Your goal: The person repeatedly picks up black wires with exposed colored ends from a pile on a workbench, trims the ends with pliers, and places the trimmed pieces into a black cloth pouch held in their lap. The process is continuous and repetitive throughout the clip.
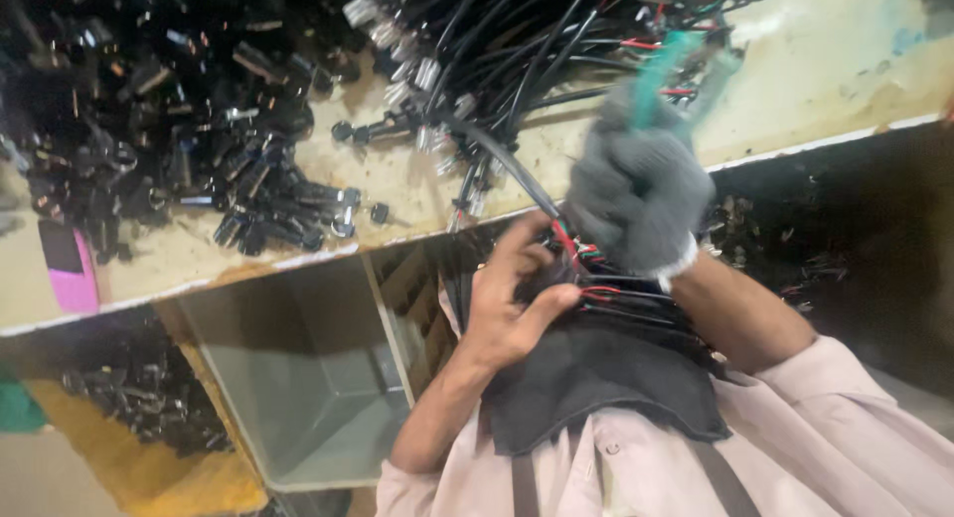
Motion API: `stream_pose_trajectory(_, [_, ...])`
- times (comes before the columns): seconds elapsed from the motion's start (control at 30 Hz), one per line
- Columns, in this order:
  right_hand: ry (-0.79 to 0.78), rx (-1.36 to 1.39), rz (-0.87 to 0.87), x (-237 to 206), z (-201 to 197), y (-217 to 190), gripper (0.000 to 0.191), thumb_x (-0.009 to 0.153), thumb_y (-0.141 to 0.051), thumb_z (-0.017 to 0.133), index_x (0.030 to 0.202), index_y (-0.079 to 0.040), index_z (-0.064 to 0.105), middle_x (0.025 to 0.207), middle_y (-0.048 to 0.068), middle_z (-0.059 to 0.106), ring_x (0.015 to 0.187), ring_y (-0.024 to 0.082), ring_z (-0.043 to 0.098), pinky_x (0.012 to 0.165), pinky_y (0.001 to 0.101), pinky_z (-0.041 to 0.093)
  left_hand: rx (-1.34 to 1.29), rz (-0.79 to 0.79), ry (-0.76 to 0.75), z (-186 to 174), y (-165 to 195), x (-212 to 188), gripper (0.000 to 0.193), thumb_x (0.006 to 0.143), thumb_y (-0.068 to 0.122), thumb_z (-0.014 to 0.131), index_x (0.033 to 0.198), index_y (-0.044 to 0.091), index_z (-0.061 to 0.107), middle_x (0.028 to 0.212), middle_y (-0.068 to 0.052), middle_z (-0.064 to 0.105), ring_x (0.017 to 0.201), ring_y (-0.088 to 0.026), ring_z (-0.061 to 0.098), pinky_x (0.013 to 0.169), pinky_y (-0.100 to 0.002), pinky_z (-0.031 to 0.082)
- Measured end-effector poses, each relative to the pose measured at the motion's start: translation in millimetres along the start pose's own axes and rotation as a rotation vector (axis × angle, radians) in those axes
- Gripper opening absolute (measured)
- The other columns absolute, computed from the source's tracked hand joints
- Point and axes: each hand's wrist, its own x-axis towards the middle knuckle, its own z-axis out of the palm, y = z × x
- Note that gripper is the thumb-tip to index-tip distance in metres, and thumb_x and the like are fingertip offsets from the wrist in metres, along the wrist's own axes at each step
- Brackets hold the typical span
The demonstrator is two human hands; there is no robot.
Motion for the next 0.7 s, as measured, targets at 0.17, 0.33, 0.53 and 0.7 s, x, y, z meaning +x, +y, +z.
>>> stream_pose_trajectory(0.17, [-0.238, -0.774, -0.339, 69.2, 43.4, -7.7, 0.012, 0.107, -0.003, 0.063, 0.119, -0.002, 0.06, 0.095, 0.005, 0.062, 0.08, 0.015, 0.061, 0.07, 0.0288, 0.051, 0.817, 0.137, -0.492, 18.9, 12.9, 0.2, 0.064, 0.091, 0.016, 0.074, 0.15, 0.009, 0.049, 0.103, -0.014, 0.066, 0.081, -0.031, 0.07, 0.069, -0.041, 0.056])
stream_pose_trajectory(0.33, [-0.317, -1.653, -0.654, 43.3, -2.6, -65.6, 0.025, 0.098, -0.002, 0.074, 0.12, -0.003, 0.062, 0.105, 0.015, 0.066, 0.084, 0.03, 0.068, 0.07, 0.038, 0.055, 0.943, -0.127, -0.468, -22.1, 41.9, -1.6, 0.052, 0.092, 0.029, 0.076, 0.14, 0.018, 0.06, 0.079, -0.011, 0.068, 0.069, -0.032, 0.067, 0.059, -0.046, 0.05])
stream_pose_trajectory(0.53, [-0.451, -2.048, -0.305, 13.2, -55.7, -67.4, 0.018, 0.099, -0.017, 0.078, 0.106, -0.009, 0.064, 0.095, 0.016, 0.066, 0.072, 0.033, 0.068, 0.063, 0.043, 0.054, 1.597, 0.319, 0.337, -104.4, 35.7, 69.5, 0.043, 0.087, 0.017, 0.074, 0.128, 0.011, 0.062, 0.13, -0.016, 0.057, 0.115, -0.036, 0.061, 0.096, -0.054, 0.048])
stream_pose_trajectory(0.7, [-0.509, -2.076, -0.274, 11.2, -57.8, -67.4, 0.022, 0.102, -0.013, 0.073, 0.119, -0.009, 0.06, 0.087, 0.015, 0.065, 0.07, 0.033, 0.068, 0.057, 0.0451, 0.051, 1.586, 0.399, 0.257, -140.1, -13.7, 95.5, 0.042, 0.097, 0.021, 0.075, 0.131, 0.004, 0.056, 0.153, -0.017, 0.05, 0.134, -0.038, 0.051, 0.114, -0.059, 0.039])
